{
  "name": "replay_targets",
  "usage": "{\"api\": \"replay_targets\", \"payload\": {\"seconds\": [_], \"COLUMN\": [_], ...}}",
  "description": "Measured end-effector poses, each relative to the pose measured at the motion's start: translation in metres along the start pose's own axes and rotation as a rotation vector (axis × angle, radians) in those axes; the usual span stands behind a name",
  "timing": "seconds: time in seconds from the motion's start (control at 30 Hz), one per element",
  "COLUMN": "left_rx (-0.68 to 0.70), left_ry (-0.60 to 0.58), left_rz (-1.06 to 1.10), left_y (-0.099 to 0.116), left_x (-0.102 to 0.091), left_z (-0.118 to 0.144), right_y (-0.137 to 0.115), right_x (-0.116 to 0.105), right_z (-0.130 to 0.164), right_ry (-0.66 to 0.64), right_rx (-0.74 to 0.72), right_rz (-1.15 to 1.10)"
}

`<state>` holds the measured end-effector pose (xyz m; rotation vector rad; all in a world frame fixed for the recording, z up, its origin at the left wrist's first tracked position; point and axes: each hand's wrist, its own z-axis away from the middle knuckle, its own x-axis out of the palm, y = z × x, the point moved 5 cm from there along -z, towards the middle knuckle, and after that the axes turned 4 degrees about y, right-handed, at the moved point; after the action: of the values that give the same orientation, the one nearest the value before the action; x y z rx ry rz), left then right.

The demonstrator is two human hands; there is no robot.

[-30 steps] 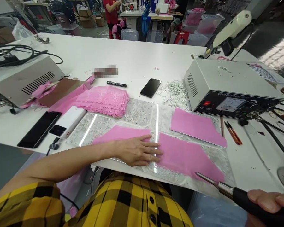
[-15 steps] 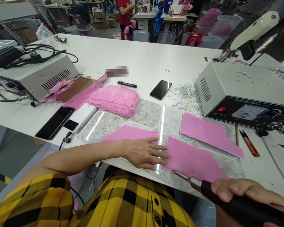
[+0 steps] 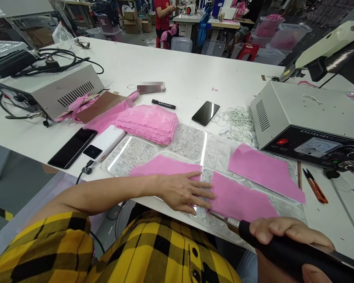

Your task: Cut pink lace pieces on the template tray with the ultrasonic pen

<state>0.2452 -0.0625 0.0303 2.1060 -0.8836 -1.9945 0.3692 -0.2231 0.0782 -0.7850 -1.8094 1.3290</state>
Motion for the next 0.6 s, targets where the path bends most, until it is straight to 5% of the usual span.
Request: {"api": "replay_targets", "payload": {"seconds": [0.6], "left_rx": [0.017], "left_ry": [0.054], "left_rz": [0.029], "left_y": [0.0017], "left_x": [-0.0039], "left_z": [-0.0033], "right_y": [0.0002], "right_x": [0.0013], "right_z": [-0.0024], "right_ry": [-0.036], "right_rx": [-0.026], "right_rz": [-0.032]}}
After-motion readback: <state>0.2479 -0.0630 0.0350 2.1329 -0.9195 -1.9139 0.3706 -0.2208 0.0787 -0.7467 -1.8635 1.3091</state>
